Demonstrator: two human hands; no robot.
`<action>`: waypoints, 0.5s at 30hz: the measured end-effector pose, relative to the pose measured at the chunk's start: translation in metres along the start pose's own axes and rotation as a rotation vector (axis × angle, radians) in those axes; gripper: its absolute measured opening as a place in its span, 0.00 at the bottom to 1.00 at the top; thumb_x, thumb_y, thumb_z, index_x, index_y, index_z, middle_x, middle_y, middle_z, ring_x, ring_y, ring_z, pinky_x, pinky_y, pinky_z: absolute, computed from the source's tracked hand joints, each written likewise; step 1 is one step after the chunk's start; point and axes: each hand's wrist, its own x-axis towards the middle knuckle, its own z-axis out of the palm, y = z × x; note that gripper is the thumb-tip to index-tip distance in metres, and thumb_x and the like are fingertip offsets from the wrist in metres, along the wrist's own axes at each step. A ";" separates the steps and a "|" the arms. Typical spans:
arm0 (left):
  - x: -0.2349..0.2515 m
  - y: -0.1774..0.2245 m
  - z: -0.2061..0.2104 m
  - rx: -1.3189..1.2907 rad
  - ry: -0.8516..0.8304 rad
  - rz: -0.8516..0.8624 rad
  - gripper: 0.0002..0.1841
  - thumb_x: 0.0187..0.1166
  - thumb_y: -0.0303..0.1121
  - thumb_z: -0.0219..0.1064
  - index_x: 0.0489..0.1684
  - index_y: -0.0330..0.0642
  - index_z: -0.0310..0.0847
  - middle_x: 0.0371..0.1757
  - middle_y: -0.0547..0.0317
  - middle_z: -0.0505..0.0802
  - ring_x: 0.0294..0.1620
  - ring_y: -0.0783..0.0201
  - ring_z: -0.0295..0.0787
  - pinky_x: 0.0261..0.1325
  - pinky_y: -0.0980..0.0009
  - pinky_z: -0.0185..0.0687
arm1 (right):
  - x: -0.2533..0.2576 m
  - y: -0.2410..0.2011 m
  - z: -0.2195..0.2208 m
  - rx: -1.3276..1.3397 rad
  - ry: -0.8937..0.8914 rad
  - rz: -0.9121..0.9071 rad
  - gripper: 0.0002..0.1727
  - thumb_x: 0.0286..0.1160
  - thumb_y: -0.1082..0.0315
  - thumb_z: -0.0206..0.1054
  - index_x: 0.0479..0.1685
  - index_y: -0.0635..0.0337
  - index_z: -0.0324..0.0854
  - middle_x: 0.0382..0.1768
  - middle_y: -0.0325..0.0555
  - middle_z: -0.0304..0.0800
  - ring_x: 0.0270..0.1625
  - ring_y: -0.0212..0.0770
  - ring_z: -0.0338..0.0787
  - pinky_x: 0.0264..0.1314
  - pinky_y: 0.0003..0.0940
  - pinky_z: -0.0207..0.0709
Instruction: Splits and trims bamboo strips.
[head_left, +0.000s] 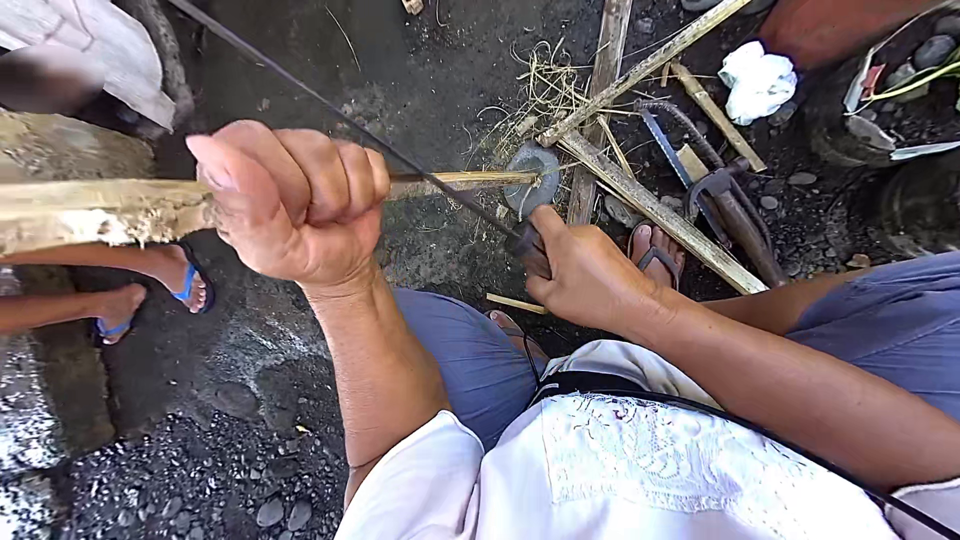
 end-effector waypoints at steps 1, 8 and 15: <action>-0.001 0.000 0.000 -0.011 -0.041 -0.008 0.21 0.82 0.40 0.65 0.13 0.53 0.68 0.10 0.72 0.70 0.11 0.72 0.67 0.20 0.74 0.69 | -0.001 -0.002 -0.002 0.015 -0.003 -0.014 0.19 0.65 0.67 0.72 0.54 0.52 0.73 0.21 0.37 0.80 0.24 0.40 0.84 0.24 0.42 0.77; -0.001 0.000 0.005 0.066 -0.196 -0.020 0.22 0.81 0.39 0.65 0.11 0.54 0.64 0.09 0.73 0.67 0.10 0.73 0.64 0.16 0.75 0.65 | 0.012 0.070 -0.004 0.040 -0.116 0.297 0.23 0.67 0.72 0.74 0.62 0.59 0.74 0.32 0.54 0.86 0.35 0.57 0.89 0.36 0.60 0.81; -0.001 -0.001 0.008 0.027 -0.161 -0.030 0.22 0.79 0.37 0.67 0.10 0.54 0.64 0.09 0.73 0.67 0.10 0.73 0.63 0.16 0.76 0.63 | -0.004 0.020 -0.014 0.034 -0.004 0.002 0.21 0.60 0.69 0.74 0.55 0.52 0.75 0.22 0.39 0.79 0.24 0.43 0.82 0.24 0.45 0.75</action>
